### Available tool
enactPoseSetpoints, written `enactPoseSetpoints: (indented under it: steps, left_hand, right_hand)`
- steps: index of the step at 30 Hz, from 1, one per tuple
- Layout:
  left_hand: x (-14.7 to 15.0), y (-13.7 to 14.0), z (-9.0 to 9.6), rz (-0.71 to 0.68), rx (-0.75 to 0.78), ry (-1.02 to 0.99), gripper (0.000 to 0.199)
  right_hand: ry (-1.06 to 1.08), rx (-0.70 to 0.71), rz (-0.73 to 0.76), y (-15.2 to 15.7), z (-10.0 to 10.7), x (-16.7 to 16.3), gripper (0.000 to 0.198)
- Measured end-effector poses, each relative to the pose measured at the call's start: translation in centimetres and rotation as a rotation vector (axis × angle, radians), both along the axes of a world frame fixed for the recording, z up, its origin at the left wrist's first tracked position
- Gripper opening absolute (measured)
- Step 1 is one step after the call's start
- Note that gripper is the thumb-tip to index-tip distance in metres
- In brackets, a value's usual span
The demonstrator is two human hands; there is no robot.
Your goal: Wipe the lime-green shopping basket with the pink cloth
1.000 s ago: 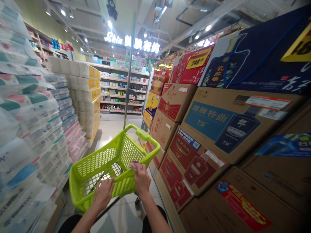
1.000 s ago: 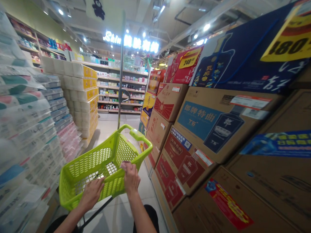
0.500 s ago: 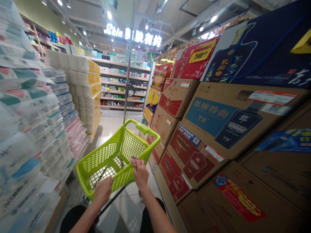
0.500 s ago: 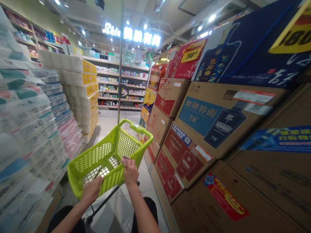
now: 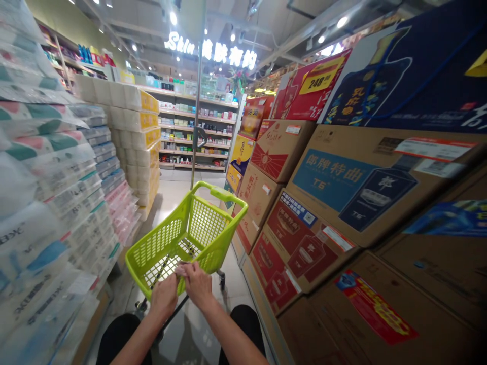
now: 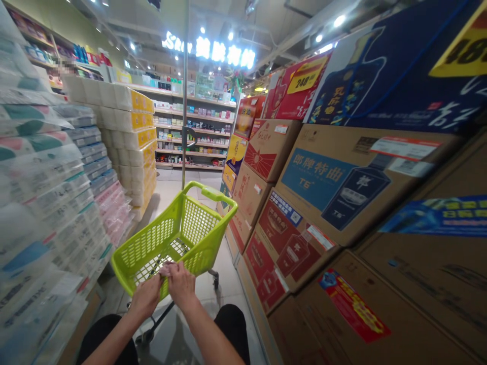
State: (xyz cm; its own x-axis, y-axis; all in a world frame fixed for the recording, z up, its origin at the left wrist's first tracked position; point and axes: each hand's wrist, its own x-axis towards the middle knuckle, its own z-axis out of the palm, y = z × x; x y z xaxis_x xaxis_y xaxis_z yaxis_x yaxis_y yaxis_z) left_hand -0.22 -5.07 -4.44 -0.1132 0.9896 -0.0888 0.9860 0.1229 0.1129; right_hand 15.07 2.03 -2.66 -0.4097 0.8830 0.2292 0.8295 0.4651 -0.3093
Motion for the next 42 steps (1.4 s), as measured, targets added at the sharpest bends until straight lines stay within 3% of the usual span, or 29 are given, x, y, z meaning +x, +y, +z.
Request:
enactPoseSetpoints:
  steps: [5,8,11,17,23,28,32,34,38,42]
  left_hand:
    - [-3.5,-2.1,0.0,-0.018,0.008,0.036,0.034]
    - [-2.5,-2.1,-0.6,-0.025,0.048,0.029,0.034]
    - [-1.2,-1.7,-1.3,-0.027,0.067,0.014,0.038]
    - [-3.9,-3.2,-1.3,0.012,0.166,0.042,0.036]
    - [-1.8,-1.7,-1.9,-0.005,0.034,-0.059,0.049]
    - [-4.6,-1.7,-1.5,-0.054,-0.025,-0.092,0.059]
    - [-5.9,-1.9,-0.7,0.014,-0.047,-0.062,0.066]
    - [-5.2,-1.5,-0.3,0.046,-0.024,-0.046,0.066]
    - [-2.2,0.0,0.8,0.011,0.085,-0.030,0.071]
    - [1.2,2.1,1.6,-0.012,0.115,-0.019,0.061]
  right_hand:
    - [-0.061,-0.048,-0.111,1.4,1.4,0.1,0.026]
    - [-0.059,-0.040,-0.091,0.2,1.0,-1.2,0.022]
    - [-0.074,-0.032,0.031,-1.7,0.2,-2.5,0.018]
    - [-0.131,-0.092,-0.022,-2.0,0.7,-2.2,0.037]
    - [-0.133,-0.033,0.044,-1.5,1.2,-2.3,0.020]
    - [-0.199,-0.002,-0.095,0.2,1.8,-0.8,0.035]
    - [-0.201,0.009,-0.071,0.9,1.8,-0.9,0.021]
    - [-0.201,0.018,-0.074,1.8,2.3,-0.6,0.018]
    - [-0.189,0.012,-0.248,3.3,3.8,0.8,0.024]
    - [-0.184,0.042,-0.256,2.3,3.0,0.6,0.025]
